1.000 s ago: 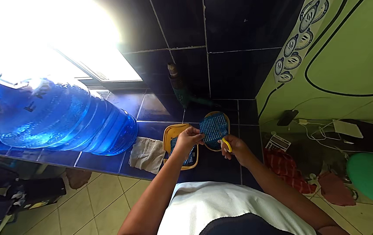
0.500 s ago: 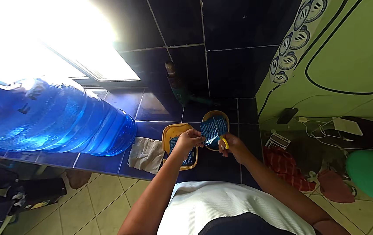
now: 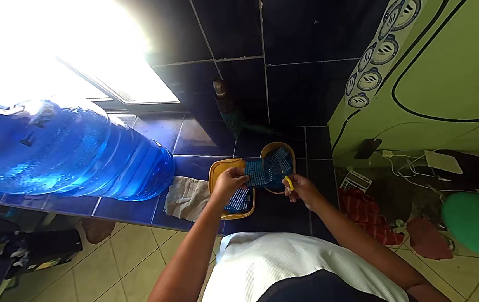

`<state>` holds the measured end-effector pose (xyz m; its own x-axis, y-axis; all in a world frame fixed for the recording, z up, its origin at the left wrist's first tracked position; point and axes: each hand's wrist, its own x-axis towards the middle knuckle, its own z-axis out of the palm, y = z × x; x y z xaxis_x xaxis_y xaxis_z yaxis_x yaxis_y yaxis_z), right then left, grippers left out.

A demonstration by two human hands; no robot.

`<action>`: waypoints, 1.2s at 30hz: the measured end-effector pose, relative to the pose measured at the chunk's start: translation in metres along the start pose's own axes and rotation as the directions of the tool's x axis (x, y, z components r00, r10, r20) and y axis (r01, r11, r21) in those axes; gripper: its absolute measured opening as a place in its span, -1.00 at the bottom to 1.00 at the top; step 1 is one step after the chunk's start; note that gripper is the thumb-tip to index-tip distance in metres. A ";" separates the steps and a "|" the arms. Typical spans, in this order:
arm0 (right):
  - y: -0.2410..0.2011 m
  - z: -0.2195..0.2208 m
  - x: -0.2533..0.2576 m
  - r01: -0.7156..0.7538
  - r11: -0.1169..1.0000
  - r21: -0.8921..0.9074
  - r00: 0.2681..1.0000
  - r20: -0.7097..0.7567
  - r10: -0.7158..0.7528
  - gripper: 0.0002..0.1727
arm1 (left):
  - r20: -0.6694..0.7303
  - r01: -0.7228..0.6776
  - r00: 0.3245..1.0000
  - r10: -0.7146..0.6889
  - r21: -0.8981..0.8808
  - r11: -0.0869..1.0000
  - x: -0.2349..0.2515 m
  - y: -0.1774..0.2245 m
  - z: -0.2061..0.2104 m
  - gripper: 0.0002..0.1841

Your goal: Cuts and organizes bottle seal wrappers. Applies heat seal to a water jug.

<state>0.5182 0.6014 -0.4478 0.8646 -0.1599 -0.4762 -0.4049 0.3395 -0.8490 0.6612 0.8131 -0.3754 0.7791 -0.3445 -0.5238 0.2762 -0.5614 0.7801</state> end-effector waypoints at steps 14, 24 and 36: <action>0.009 0.028 -0.035 0.103 0.994 -0.040 0.980 -0.167 -0.109 -0.84 | 0.182 -0.319 0.928 0.325 0.838 0.442 0.021 -0.035 -0.067 -0.69; 0.018 0.078 -0.054 0.154 0.988 -0.008 0.947 -0.285 -0.149 -0.84 | 0.434 -0.526 0.834 0.342 0.812 0.253 0.041 -0.027 -0.086 -0.75; 0.011 0.075 -0.052 0.143 0.990 0.002 0.947 -0.292 -0.136 -0.82 | 0.062 -0.331 0.938 0.342 0.459 0.825 0.030 0.001 -0.135 -0.78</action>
<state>0.4915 0.6826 -0.4152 0.7868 -0.4684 -0.4020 -0.2762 0.3153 -0.9079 0.7612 0.9034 -0.3441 0.7899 -0.5617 -0.2460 -0.2882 -0.6941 0.6597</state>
